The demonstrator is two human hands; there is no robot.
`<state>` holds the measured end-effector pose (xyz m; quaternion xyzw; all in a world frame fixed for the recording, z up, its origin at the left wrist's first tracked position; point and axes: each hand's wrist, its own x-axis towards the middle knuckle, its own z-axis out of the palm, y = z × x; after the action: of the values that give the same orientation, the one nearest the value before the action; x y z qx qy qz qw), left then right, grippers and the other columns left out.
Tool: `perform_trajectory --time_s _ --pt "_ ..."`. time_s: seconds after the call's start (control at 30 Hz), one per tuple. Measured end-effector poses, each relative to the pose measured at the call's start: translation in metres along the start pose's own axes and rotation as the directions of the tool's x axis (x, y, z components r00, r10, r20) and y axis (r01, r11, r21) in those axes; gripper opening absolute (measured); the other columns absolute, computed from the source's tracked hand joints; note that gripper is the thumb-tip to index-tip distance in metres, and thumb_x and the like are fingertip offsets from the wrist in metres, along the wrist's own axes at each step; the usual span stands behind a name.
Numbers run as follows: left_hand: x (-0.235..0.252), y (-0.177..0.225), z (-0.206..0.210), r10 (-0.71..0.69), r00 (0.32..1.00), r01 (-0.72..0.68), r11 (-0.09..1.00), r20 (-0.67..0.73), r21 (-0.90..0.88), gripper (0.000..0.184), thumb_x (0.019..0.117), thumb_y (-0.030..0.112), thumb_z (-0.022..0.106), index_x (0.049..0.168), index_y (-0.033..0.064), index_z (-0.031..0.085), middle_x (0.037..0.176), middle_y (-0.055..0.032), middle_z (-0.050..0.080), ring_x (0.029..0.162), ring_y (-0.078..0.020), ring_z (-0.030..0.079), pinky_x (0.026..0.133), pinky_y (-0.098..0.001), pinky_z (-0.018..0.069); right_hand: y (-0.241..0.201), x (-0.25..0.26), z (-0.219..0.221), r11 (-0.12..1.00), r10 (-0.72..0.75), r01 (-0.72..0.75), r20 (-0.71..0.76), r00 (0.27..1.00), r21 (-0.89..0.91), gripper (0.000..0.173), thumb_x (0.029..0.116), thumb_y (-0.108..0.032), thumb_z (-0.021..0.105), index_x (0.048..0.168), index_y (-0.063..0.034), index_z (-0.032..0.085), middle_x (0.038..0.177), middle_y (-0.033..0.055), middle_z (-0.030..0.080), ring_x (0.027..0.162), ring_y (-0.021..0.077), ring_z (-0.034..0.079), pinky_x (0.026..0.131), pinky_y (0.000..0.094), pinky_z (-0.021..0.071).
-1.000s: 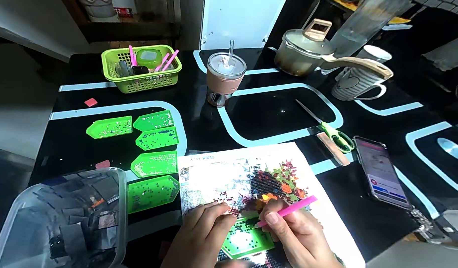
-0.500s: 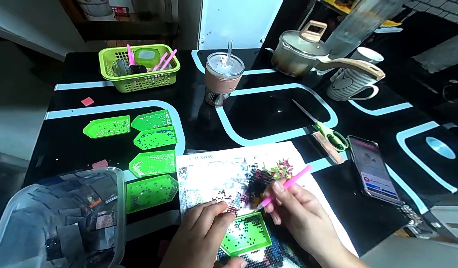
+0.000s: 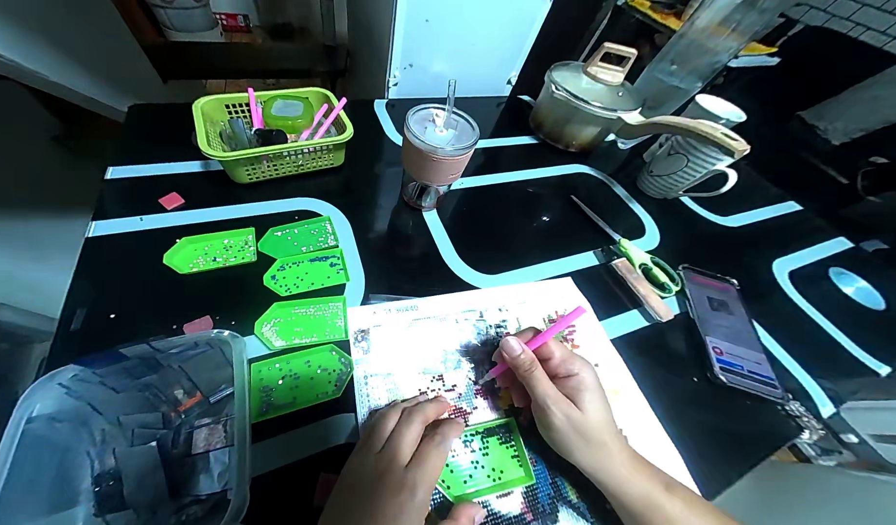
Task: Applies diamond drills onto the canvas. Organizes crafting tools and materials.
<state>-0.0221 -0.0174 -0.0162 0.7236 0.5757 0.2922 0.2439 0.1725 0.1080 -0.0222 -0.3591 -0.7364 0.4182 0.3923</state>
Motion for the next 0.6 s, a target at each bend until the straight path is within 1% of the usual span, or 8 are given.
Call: perform_trajectory --time_s 0.13,0.27,0.37,0.43,0.5,0.53,0.6 --pt "0.0004 0.0002 -0.0004 0.000 1.000 0.000 1.000 0.004 -0.002 0.050 0.0885 0.041 0.075 0.128 0.0106 0.069 0.138 -0.0098 0.063 0.132 -0.0285 0.056 0.110 -0.0441 0.0440 0.0006 0.0005 0.0004 1.000 -0.009 0.009 0.003 1.000 -0.015 0.027 0.1092 -0.026 0.049 0.092 -0.0135 0.065 0.070 -0.0071 0.062 0.058 -0.0015 0.057 0.053 0.0126 0.0479" --pt "-0.0003 -0.0007 0.0010 0.007 1.000 -0.007 1.000 -0.011 0.004 0.050 0.0883 0.041 0.075 0.128 0.0110 0.069 0.137 -0.0100 0.064 0.131 -0.0285 0.056 0.110 -0.0433 0.0447 0.0012 0.0000 0.0014 0.997 -0.043 0.043 0.012 0.999 -0.068 0.027 0.1093 -0.027 0.049 0.093 -0.0132 0.065 0.071 -0.0077 0.062 0.058 -0.0022 0.057 0.053 0.0121 0.0479" --pt "-0.0002 -0.0007 0.0012 0.003 1.000 -0.003 1.000 -0.012 0.006 0.050 0.0884 0.042 0.075 0.128 0.0115 0.069 0.137 -0.0094 0.064 0.131 -0.0284 0.056 0.110 -0.0433 0.0450 0.0023 -0.0008 0.0027 0.984 -0.112 0.113 0.011 0.994 -0.140 0.028 0.1095 -0.029 0.049 0.094 -0.0120 0.065 0.072 -0.0072 0.061 0.059 -0.0031 0.056 0.054 0.0123 0.0479" --pt "0.0003 -0.0002 0.0009 0.000 1.000 0.000 1.000 -0.010 0.002 0.050 0.0879 0.041 0.075 0.127 0.0109 0.069 0.137 -0.0097 0.064 0.130 -0.0290 0.057 0.109 -0.0439 0.0451 0.0030 -0.0019 0.0027 0.957 -0.185 0.188 0.033 0.982 -0.219 0.031 0.1097 -0.030 0.048 0.094 -0.0096 0.066 0.074 -0.0048 0.061 0.063 -0.0033 0.056 0.058 0.0126 0.0487" --pt "0.0004 0.0000 0.0006 -0.003 1.000 0.003 1.000 -0.007 0.000 0.051 0.0875 0.042 0.076 0.128 0.0110 0.069 0.137 -0.0097 0.063 0.130 -0.0292 0.057 0.108 -0.0438 0.0456 0.0008 -0.0027 0.0013 0.932 -0.228 0.239 0.074 0.971 -0.273 0.033 0.1100 -0.030 0.048 0.095 -0.0072 0.066 0.075 -0.0021 0.061 0.066 -0.0018 0.057 0.062 0.0141 0.0492" --pt "0.0001 -0.0002 0.0006 -0.003 1.000 0.003 1.000 -0.005 0.002 0.051 0.0876 0.042 0.076 0.128 0.0115 0.069 0.138 -0.0094 0.063 0.130 -0.0287 0.057 0.108 -0.0435 0.0456 -0.0006 -0.0028 0.0001 0.936 -0.224 0.239 0.088 0.971 -0.258 0.032 0.1100 -0.030 0.048 0.096 -0.0070 0.066 0.076 -0.0018 0.062 0.067 -0.0014 0.058 0.063 0.0143 0.0497" --pt "-0.0001 -0.0007 0.0006 0.000 1.000 0.000 1.000 -0.006 -0.001 0.050 0.0876 0.042 0.076 0.127 0.0116 0.069 0.137 -0.0094 0.063 0.130 -0.0283 0.056 0.109 -0.0430 0.0456 -0.0020 -0.0036 -0.0036 0.977 -0.158 0.166 0.071 0.985 -0.131 0.030 0.1097 -0.029 0.049 0.097 -0.0092 0.068 0.077 -0.0036 0.065 0.066 -0.0011 0.061 0.061 0.0148 0.0525"
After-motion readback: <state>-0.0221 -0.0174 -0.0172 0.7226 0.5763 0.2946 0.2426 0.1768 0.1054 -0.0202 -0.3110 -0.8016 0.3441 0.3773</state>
